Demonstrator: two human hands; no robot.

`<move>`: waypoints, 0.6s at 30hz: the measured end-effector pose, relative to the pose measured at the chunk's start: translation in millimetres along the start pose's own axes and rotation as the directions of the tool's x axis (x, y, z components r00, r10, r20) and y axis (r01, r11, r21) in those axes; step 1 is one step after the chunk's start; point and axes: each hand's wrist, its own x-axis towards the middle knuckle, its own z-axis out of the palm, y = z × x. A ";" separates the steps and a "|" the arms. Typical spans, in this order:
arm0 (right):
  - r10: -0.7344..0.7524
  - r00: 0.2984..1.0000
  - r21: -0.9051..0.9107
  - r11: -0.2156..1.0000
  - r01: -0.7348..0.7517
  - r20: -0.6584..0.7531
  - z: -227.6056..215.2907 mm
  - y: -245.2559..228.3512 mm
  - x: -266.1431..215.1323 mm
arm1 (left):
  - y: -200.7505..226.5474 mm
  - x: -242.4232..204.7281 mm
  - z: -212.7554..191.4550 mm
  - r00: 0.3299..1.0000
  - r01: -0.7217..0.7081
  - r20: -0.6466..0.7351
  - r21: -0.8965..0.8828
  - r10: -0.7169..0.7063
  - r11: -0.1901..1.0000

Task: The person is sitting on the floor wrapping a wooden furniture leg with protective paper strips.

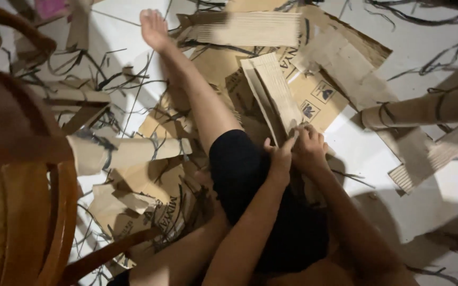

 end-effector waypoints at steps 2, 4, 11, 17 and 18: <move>-0.228 0.968 -0.192 0.960 0.205 -0.107 10.6 9.2 -2.3 | 33.0 -40.0 -3.0 0.999 0.050 0.012 -0.011 -0.050 0.999; -0.225 0.973 -0.089 0.971 0.220 -0.051 35.1 25.8 -0.5 | 36.6 -44.1 -10.6 0.997 0.070 0.036 0.039 -0.072 0.997; -0.280 0.943 0.680 0.728 0.087 0.179 -67.1 -35.8 -0.6 | 35.3 -42.3 -19.7 0.980 -0.137 0.192 0.431 0.057 0.892; 0.025 0.999 0.672 0.739 -0.045 0.039 -98.9 13.0 -6.1 | -21.9 -18.4 -18.0 0.831 -0.338 0.425 -0.127 0.359 0.933; 0.027 0.999 0.671 0.740 -0.049 0.043 -105.1 11.7 -4.0 | -21.7 -17.0 -19.2 0.834 -0.334 0.422 -0.126 0.355 0.934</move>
